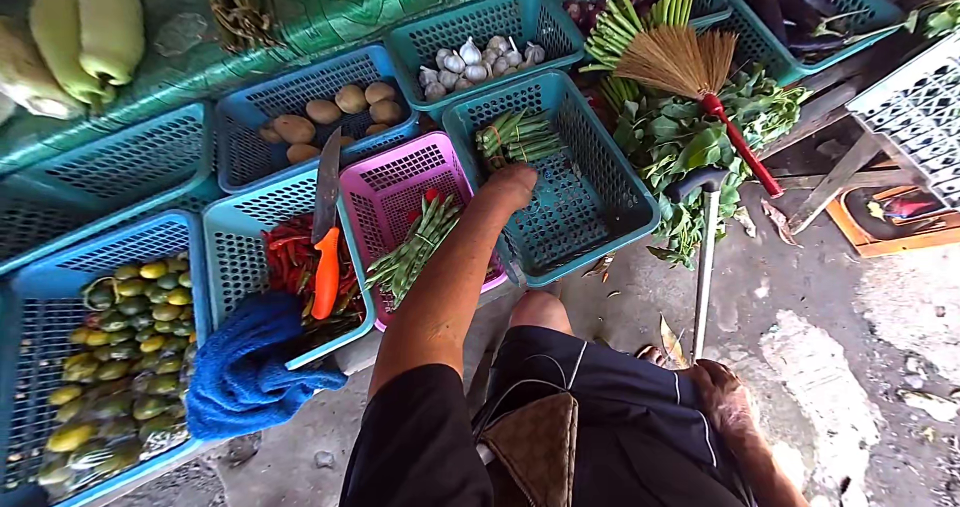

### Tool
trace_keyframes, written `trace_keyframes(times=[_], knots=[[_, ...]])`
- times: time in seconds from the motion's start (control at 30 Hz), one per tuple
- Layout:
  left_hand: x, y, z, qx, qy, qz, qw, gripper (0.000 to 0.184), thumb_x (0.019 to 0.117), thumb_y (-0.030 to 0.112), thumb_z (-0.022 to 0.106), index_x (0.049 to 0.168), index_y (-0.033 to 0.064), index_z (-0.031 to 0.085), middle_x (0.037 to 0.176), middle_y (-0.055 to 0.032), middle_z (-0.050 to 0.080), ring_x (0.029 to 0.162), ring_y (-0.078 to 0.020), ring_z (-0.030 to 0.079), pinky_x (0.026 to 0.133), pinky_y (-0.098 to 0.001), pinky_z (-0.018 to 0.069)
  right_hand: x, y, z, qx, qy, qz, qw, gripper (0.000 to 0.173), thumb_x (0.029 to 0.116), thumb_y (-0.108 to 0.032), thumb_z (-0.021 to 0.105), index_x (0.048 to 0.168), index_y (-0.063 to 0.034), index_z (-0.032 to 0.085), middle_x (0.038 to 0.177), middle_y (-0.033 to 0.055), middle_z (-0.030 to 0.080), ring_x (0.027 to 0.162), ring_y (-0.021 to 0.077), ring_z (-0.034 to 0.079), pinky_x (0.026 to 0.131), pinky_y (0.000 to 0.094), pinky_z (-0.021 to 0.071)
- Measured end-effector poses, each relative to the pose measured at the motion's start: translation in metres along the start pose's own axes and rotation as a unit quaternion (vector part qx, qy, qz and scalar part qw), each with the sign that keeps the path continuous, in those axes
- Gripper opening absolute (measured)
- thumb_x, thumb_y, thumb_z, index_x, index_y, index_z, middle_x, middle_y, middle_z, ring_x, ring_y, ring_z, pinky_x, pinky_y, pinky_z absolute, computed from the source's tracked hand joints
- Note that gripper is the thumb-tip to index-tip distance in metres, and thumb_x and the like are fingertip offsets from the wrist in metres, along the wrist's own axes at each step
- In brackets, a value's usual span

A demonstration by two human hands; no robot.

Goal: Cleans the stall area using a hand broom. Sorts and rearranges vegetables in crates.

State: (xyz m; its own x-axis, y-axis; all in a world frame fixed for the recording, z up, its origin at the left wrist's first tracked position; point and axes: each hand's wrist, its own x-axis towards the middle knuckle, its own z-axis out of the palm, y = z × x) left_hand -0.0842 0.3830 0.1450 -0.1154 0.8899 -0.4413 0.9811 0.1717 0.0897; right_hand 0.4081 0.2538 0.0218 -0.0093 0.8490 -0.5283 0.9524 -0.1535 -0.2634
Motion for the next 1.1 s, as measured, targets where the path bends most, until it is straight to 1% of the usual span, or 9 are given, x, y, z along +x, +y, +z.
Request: trace_keyframes(times=[0.1, 0.2, 0.37, 0.5, 0.6, 0.73, 0.83, 0.97, 1.1], knots=[[0.0, 0.005, -0.015, -0.082, 0.059, 0.005, 0.995, 0.023, 0.1021, 0.005, 0.057, 0.123, -0.0053, 0.06, 0.122, -0.0273, 0.065, 0.118, -0.0455, 0.063, 0.099, -0.0634, 0.0491, 0.0, 0.002, 0.001, 0.006, 0.005, -0.006, 1.0, 0.039, 0.1071, -0.034, 0.046, 0.128, -0.0128, 0.071, 0.139, 0.0126, 0.065, 0.133, 0.0368, 0.056, 0.107, 0.0651, 0.0412], [0.01, 0.012, -0.028, -0.149, 0.068, 0.012, 0.986, 0.023, 0.1007, 0.003, 0.06, 0.122, -0.0035, 0.064, 0.124, -0.0253, 0.066, 0.122, -0.0429, 0.062, 0.105, -0.061, 0.0465, 0.002, -0.001, 0.0, 0.003, 0.001, -0.005, 1.0, 0.038, 0.1074, -0.033, 0.046, 0.128, -0.0126, 0.071, 0.139, 0.0126, 0.065, 0.133, 0.0367, 0.056, 0.107, 0.0648, 0.0409], [0.037, 0.009, -0.012, -0.126, 0.034, -0.006, 0.991, 0.03, 0.0965, 0.005, 0.066, 0.126, -0.0011, 0.066, 0.127, -0.0265, 0.065, 0.125, -0.0448, 0.059, 0.106, -0.0632, 0.0448, 0.004, 0.001, 0.002, 0.013, 0.006, -0.008, 1.0, 0.038, 0.1067, -0.032, 0.046, 0.126, -0.0118, 0.072, 0.137, 0.0132, 0.066, 0.131, 0.0371, 0.058, 0.106, 0.0645, 0.0419], [0.042, 0.011, -0.008, -0.131, 0.021, -0.022, 0.991, 0.023, 0.1017, 0.009, 0.061, 0.121, -0.0017, 0.068, 0.125, -0.0245, 0.066, 0.124, -0.0416, 0.061, 0.106, -0.0599, 0.0457, 0.003, -0.001, 0.0, 0.009, 0.005, -0.021, 1.0, 0.039, 0.107, -0.031, 0.045, 0.127, -0.0092, 0.072, 0.136, 0.0162, 0.066, 0.131, 0.0375, 0.058, 0.108, 0.0654, 0.0409], [0.039, 0.02, -0.009, -0.107, 0.016, -0.039, 0.993, 0.024, 0.102, 0.011, 0.06, 0.121, -0.0013, 0.068, 0.127, -0.025, 0.065, 0.125, -0.0434, 0.06, 0.104, -0.0632, 0.0468, 0.003, -0.002, -0.002, 0.008, 0.01, -0.028, 1.0, 0.039, 0.1074, -0.031, 0.046, 0.128, -0.0089, 0.071, 0.136, 0.0162, 0.066, 0.131, 0.0385, 0.058, 0.107, 0.0659, 0.0411], [0.025, 0.021, -0.01, -0.144, 0.045, -0.021, 0.988, 0.029, 0.102, 0.013, 0.06, 0.126, -0.0023, 0.065, 0.131, -0.0249, 0.064, 0.126, -0.0433, 0.059, 0.103, -0.0638, 0.047, -0.002, -0.001, -0.003, 0.032, 0.024, -0.057, 0.998, 0.04, 0.1049, -0.031, 0.05, 0.125, -0.0047, 0.071, 0.131, 0.0216, 0.067, 0.127, 0.0419, 0.06, 0.106, 0.0674, 0.041], [0.012, 0.015, -0.022, -0.195, 0.102, 0.026, 0.975, 0.031, 0.1041, 0.016, 0.059, 0.127, -0.0035, 0.062, 0.132, -0.0222, 0.063, 0.126, -0.0375, 0.06, 0.105, -0.0557, 0.0487, -0.006, -0.003, -0.006, 0.035, 0.017, -0.066, 0.997, 0.041, 0.1041, -0.03, 0.051, 0.127, -0.0007, 0.07, 0.131, 0.0255, 0.066, 0.126, 0.0424, 0.06, 0.107, 0.0644, 0.0408], [-0.031, 0.007, -0.045, -0.229, 0.154, 0.092, 0.957, 0.029, 0.1035, 0.007, 0.056, 0.128, -0.0072, 0.059, 0.129, -0.0232, 0.063, 0.125, -0.0342, 0.06, 0.109, -0.0464, 0.046, -0.011, -0.012, -0.008, 0.021, 0.019, -0.063, 0.998, 0.04, 0.1052, -0.028, 0.05, 0.127, 0.0003, 0.069, 0.131, 0.0255, 0.066, 0.127, 0.0416, 0.06, 0.108, 0.0622, 0.041], [-0.093, -0.011, -0.051, -0.312, 0.18, 0.121, 0.925, 0.021, 0.1009, 0.002, 0.059, 0.118, -0.0083, 0.062, 0.115, -0.0215, 0.067, 0.102, -0.028, 0.069, 0.092, -0.04, 0.0562, -0.011, -0.014, -0.006, 0.009, 0.026, -0.059, 0.998, 0.04, 0.1049, -0.028, 0.05, 0.126, 0.0, 0.069, 0.13, 0.0247, 0.066, 0.127, 0.0399, 0.06, 0.108, 0.0607, 0.0416]])
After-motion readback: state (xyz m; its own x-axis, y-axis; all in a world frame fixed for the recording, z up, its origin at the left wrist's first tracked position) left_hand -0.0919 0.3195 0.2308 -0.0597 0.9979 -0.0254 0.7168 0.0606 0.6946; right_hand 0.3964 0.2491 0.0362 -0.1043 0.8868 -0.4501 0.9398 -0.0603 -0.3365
